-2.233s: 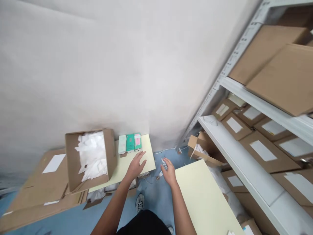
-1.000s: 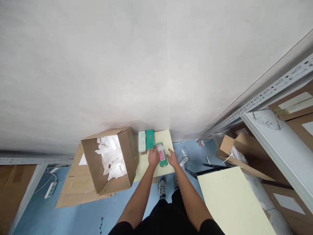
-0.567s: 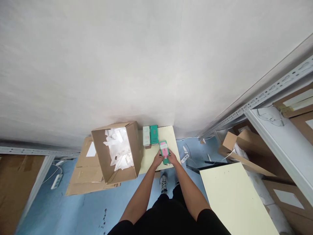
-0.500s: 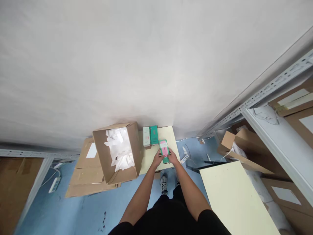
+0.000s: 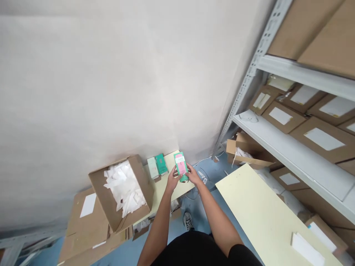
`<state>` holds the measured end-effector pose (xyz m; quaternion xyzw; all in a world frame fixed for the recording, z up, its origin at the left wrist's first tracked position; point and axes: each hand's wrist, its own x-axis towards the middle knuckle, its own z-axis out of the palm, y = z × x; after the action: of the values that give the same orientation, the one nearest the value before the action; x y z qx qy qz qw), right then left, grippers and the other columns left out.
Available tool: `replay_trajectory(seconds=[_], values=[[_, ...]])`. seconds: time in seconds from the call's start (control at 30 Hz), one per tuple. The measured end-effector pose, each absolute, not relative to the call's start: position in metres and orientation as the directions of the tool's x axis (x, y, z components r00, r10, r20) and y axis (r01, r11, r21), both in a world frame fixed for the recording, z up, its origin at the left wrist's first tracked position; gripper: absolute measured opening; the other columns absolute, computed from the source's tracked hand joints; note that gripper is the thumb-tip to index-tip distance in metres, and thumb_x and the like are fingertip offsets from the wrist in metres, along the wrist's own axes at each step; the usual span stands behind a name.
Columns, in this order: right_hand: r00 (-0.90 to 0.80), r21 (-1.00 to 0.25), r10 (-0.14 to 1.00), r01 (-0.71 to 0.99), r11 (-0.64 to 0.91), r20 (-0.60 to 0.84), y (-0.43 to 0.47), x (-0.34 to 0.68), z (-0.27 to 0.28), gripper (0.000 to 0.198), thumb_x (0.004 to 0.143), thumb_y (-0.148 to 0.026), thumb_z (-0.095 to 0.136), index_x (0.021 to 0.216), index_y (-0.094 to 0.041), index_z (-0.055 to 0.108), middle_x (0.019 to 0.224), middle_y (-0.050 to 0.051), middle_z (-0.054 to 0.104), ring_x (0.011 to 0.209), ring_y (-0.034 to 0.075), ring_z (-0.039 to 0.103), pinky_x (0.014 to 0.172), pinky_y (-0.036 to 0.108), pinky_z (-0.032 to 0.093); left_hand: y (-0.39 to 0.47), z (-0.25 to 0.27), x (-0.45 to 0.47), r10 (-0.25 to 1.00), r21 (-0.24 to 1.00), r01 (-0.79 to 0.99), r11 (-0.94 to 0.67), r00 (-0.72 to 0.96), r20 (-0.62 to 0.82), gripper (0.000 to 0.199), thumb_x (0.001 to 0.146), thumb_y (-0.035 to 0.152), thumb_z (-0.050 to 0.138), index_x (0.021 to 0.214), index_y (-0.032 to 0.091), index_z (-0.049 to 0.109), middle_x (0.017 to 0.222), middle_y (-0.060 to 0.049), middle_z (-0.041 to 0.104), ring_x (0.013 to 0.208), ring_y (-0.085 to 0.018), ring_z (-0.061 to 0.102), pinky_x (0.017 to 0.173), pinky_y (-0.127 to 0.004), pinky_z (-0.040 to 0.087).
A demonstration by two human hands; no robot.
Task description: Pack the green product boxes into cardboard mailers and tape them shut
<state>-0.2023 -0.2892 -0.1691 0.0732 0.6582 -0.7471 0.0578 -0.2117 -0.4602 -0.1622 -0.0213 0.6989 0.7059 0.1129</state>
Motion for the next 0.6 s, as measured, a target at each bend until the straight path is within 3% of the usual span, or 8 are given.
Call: replay_trajectory(seconds=[0.2, 0.33, 0.6], values=[[-0.970, -0.974, 0.201, 0.091, -0.207, -0.133, -0.217, -0.163, -0.153, 0.076, 0.064, -0.016, 0.067, 0.139, -0.029, 0.061, 0.141, 0.008, 0.067, 0.121, 0.029, 0.066, 0.102, 0.046, 0.055, -0.387, -0.137, -0.196, 0.280, 0.985, -0.128, 0.113, -0.947, -0.155, 0.088, 0.079, 0.035, 0.078, 0.159, 0.026, 0.042, 0.142, -0.015, 0.064, 0.116, -0.027, 0.068, 0.091, -0.040, 0.060], [-0.928, -0.976, 0.358, 0.022, -0.218, -0.101, -0.144, -0.106, -0.146, 0.071, 0.065, -0.016, 0.067, 0.135, -0.028, 0.064, 0.138, 0.007, 0.069, 0.123, 0.028, 0.065, 0.107, 0.048, 0.052, -0.304, -0.133, -0.172, 0.448, 0.982, -0.114, 0.153, -0.877, -0.172, 0.090, 0.078, 0.035, 0.079, 0.159, 0.023, 0.041, 0.143, -0.016, 0.064, 0.120, -0.029, 0.067, 0.094, -0.040, 0.059], [-0.676, -0.981, 0.721, 0.013, -0.193, -0.151, -0.018, 0.050, -0.157, 0.071, 0.068, -0.020, 0.065, 0.138, -0.028, 0.062, 0.142, 0.008, 0.066, 0.121, 0.029, 0.066, 0.106, 0.051, 0.054, -0.130, -0.138, -0.077, 0.759, 0.975, -0.062, 0.214, -0.618, -0.206, 0.095, 0.072, 0.031, 0.084, 0.158, 0.019, 0.045, 0.137, -0.017, 0.068, 0.112, -0.027, 0.071, 0.095, -0.041, 0.059]])
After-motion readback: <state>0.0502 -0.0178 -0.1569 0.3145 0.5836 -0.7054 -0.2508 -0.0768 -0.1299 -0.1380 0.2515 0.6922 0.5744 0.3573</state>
